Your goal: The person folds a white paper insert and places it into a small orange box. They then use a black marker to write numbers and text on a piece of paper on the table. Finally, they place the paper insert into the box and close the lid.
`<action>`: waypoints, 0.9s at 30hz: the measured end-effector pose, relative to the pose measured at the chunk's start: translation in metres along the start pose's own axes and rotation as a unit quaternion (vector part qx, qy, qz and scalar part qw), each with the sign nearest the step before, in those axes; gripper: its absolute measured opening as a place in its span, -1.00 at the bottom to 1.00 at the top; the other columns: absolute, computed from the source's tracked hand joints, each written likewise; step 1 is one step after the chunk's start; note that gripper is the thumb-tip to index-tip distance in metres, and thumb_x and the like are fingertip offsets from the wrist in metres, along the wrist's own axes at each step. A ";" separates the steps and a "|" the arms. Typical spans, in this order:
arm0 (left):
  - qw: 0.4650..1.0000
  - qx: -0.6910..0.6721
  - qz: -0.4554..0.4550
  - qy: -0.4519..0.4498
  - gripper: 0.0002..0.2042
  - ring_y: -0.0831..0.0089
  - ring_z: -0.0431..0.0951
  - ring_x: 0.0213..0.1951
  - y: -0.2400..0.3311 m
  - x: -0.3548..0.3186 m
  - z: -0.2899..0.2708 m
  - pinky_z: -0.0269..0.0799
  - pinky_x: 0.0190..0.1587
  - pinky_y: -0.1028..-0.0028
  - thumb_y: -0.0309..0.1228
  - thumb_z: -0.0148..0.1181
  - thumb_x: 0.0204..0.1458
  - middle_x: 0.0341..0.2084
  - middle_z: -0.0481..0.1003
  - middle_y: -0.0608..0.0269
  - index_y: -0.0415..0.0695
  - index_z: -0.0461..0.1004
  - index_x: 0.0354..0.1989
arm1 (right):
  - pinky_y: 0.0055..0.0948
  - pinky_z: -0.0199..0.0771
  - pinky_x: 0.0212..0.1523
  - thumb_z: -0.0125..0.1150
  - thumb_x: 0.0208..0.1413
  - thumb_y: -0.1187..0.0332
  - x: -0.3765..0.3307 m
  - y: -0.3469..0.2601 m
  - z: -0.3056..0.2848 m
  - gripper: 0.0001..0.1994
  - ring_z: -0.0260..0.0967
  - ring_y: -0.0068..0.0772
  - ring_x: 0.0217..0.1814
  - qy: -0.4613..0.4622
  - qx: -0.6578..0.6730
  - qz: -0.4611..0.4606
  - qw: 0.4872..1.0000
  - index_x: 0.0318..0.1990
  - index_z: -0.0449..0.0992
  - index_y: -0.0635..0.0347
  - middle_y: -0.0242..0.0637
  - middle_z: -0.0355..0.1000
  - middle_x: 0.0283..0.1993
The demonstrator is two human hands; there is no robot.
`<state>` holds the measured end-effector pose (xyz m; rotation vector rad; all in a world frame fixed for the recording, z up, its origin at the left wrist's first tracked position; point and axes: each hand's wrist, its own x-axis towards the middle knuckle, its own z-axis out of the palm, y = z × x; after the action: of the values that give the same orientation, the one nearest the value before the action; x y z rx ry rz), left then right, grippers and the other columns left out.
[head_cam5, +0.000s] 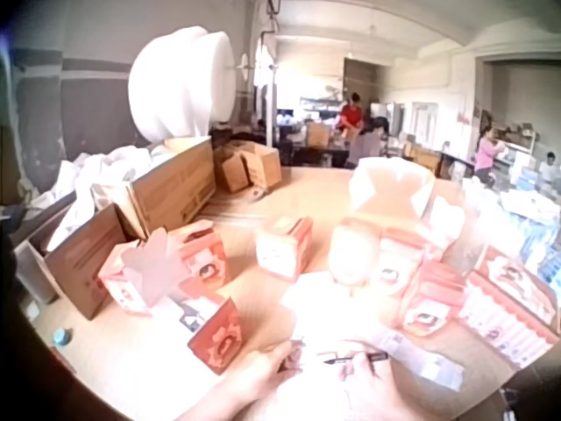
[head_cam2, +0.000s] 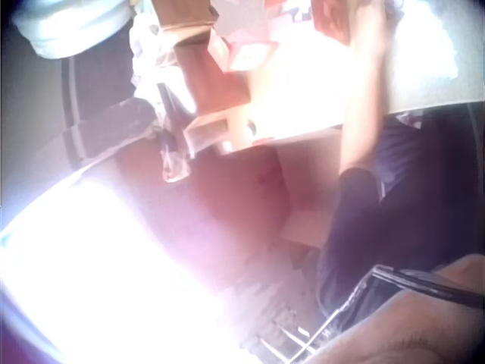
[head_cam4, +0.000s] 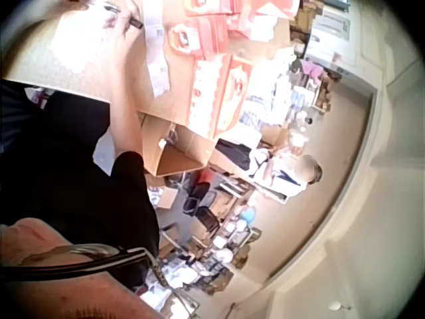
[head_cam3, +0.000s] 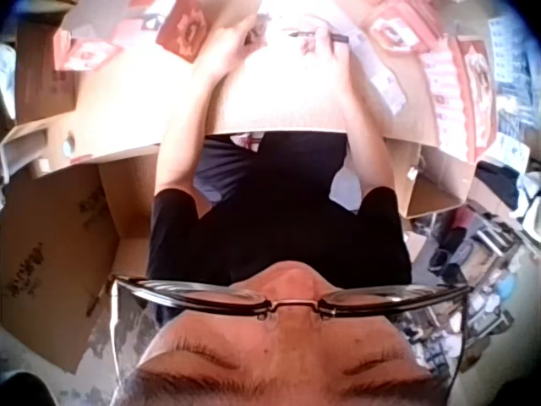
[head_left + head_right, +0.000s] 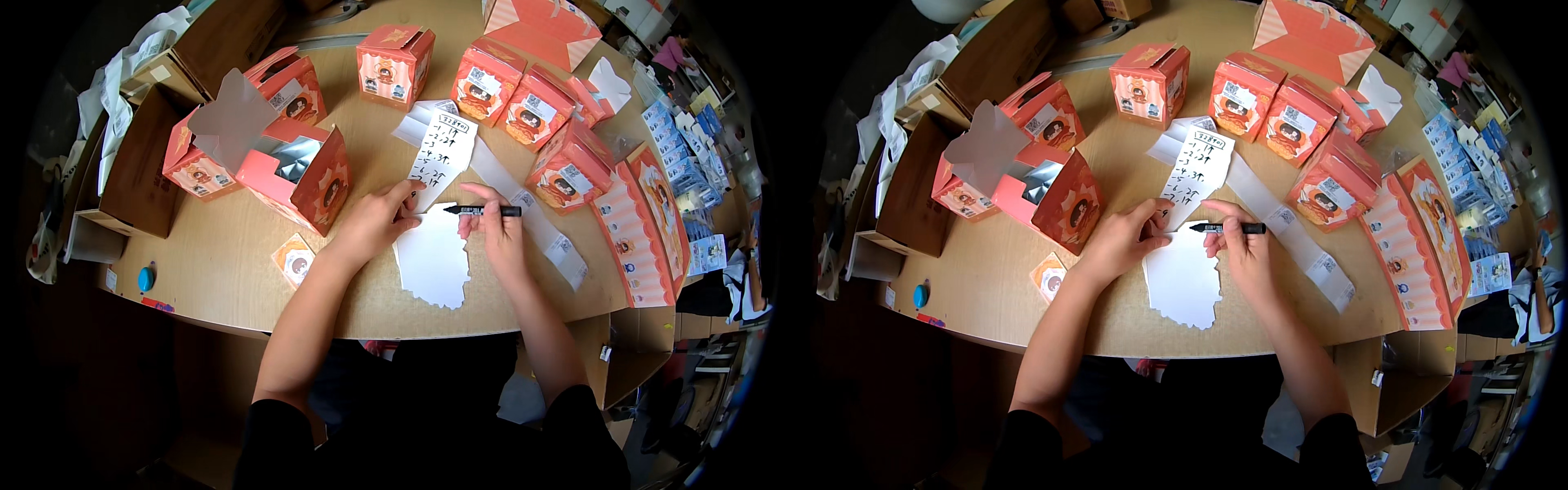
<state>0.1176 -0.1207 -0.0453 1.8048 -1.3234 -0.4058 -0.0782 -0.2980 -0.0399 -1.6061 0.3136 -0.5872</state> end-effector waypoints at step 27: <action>0.987 -0.093 0.022 -0.132 -0.32 -0.03 0.60 0.12 0.000 -0.005 -0.020 0.55 0.16 0.08 -0.68 0.57 -0.05 -0.05 0.56 0.11 -0.18 0.40 0.29 | -0.59 0.40 -0.55 0.52 0.34 0.50 0.003 0.019 0.037 -0.75 0.56 -0.70 -0.49 0.013 -0.086 0.093 0.992 -0.35 0.53 0.24 -0.39 0.61 -0.46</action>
<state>0.1286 -0.1073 -0.0345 1.6040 -1.4497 -0.7401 -0.0526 -0.2707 -0.0593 -1.7123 0.5391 -0.4464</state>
